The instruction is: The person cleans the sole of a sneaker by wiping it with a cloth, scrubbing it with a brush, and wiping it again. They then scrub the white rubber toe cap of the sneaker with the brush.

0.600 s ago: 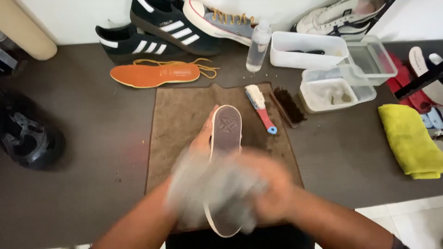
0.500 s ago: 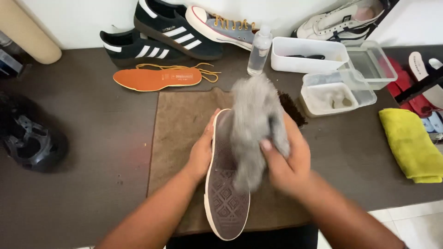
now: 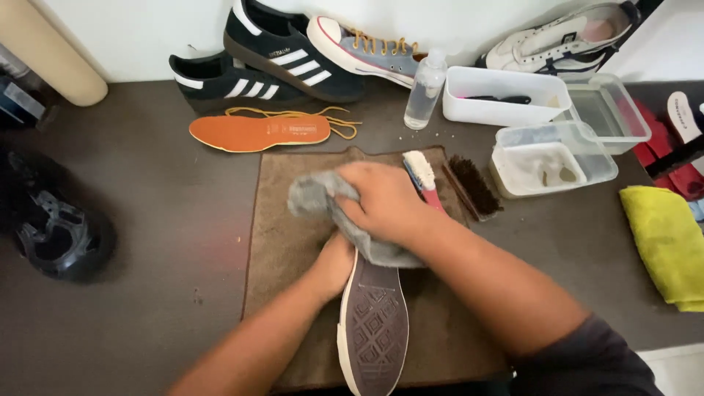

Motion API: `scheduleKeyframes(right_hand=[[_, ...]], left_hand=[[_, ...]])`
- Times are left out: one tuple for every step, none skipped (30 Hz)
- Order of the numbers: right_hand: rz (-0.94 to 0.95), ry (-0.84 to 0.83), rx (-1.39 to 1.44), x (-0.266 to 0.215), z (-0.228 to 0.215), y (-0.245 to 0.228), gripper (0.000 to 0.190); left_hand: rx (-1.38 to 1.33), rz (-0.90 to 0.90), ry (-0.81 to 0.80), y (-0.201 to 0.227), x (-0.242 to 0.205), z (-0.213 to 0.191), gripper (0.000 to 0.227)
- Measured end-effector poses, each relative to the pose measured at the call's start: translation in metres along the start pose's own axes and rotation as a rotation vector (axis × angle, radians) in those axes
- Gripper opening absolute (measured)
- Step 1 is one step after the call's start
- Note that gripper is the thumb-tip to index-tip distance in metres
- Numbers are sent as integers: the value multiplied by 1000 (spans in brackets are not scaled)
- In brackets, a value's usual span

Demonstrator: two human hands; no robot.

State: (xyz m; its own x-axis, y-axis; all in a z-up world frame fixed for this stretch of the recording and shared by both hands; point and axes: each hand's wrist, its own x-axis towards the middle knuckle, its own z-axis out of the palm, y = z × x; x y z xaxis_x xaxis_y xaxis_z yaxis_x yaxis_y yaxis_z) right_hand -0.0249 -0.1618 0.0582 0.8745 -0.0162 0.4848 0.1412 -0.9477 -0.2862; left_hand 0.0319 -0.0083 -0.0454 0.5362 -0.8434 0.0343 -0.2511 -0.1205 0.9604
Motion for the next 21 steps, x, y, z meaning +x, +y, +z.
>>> scheduleKeyframes(right_hand=[[6, -4, 3, 3, 1, -1, 32], [-5, 28, 29, 6, 2, -1, 31], [-19, 65, 47, 11, 1, 0, 31], [-17, 64, 44, 14, 1, 5, 31], [5, 119, -5, 16, 3, 10, 34], [27, 174, -53, 18, 4, 14, 39], [32, 176, -54, 21, -9, 13, 39], [153, 306, 141, 25, -23, 12, 29], [270, 437, 334, 29, -36, 12, 20], [272, 442, 331, 27, -54, 14, 20], [310, 474, 423, 22, -69, 14, 25], [348, 505, 515, 17, -84, 15, 33], [350, 503, 516, 8, -95, 11, 33], [304, 437, 513, -1, -108, 7, 33], [251, 376, 507, -8, -122, 4, 38], [247, 380, 504, -15, -100, 11, 38], [59, 359, 511, -22, -78, 18, 28], [-129, 334, 515, -31, -56, 25, 43], [-129, 335, 515, -39, -46, 13, 43], [-87, 254, 441, -47, -35, 1, 41], [-42, 172, 371, -55, -24, -11, 40]], left_hand=[[-57, -7, -15, 8, -4, 1, 47], [-114, -14, -30, 16, -9, 2, 47], [-170, -13, -44, 24, -10, 3, 48], [-227, -12, -58, 33, -12, 4, 48], [-284, -14, -72, 42, -15, 6, 49], [-340, -15, -86, 50, -18, 8, 49], [-393, -18, -102, 56, -21, 7, 50], [-446, -20, -117, 65, -23, 6, 50], [-498, -19, -134, 75, -23, 7, 51], [-496, -17, -140, 82, -18, 4, 51], [-547, -102, -132, 87, -18, 3, 61], [-596, -188, -124, 92, -18, 1, 73], [-597, -191, -124, 91, -18, 2, 73], [-743, -256, -114, 91, -19, 4, 72], [-885, -312, -104, 92, -16, 3, 72], [-883, -306, -105, 80, -14, 5, 72], [-912, -413, -81, 68, -14, 7, 56], [-940, -519, -56, 56, -14, 10, 55], [-939, -519, -56, 54, -14, 10, 55], [-882, -488, -56, 52, -14, 10, 54], [-825, -463, -54, 49, -16, 10, 54]])
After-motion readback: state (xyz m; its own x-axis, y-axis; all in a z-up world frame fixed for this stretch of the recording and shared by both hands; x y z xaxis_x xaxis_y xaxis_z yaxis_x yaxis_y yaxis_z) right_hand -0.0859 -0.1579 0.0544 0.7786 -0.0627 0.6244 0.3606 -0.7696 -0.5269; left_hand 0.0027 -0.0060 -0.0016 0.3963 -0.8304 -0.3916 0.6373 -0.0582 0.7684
